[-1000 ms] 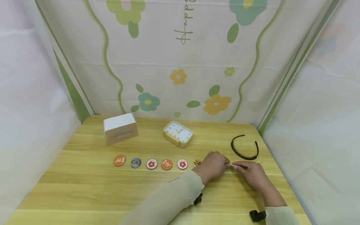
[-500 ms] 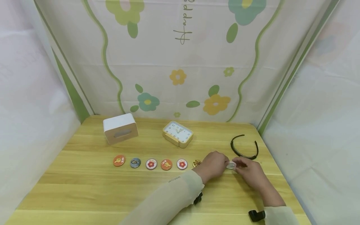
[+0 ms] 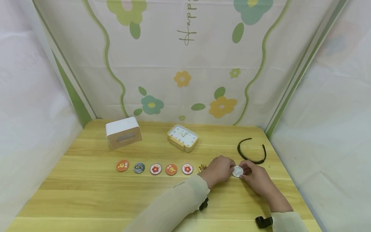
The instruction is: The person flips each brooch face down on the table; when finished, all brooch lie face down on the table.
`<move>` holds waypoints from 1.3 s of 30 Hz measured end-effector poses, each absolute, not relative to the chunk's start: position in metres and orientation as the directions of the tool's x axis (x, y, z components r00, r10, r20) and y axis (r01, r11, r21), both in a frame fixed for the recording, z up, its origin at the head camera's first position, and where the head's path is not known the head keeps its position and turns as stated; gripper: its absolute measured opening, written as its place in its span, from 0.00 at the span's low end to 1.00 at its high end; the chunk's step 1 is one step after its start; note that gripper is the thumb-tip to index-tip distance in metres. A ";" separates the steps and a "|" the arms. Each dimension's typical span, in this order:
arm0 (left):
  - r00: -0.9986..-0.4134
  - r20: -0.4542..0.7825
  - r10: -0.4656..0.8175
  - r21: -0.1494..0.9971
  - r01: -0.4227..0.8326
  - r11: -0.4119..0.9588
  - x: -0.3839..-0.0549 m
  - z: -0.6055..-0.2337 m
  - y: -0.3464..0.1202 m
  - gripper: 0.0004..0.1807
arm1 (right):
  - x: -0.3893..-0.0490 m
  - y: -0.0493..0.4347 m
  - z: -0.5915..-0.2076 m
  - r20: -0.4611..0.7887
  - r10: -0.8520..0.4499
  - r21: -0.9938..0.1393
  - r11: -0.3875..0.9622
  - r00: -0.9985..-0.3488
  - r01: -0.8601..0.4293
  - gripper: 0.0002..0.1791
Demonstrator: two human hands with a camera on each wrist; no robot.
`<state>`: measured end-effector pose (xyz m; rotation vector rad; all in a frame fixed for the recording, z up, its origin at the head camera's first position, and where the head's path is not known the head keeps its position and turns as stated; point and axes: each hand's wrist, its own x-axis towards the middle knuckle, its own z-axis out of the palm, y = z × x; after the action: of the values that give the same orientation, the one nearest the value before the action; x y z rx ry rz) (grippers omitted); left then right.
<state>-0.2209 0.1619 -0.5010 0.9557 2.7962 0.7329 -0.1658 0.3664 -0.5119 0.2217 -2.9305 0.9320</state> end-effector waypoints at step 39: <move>-0.748 0.074 0.659 0.341 0.640 0.689 -0.219 -0.503 0.166 0.04 | -0.160 0.371 -0.507 0.035 -0.151 -0.513 0.845 -0.988 -0.148 0.19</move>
<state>-0.2191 0.1655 -0.5027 1.0920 2.8363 0.5406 -0.1605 0.3712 -0.5066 0.2447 -3.0243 0.8402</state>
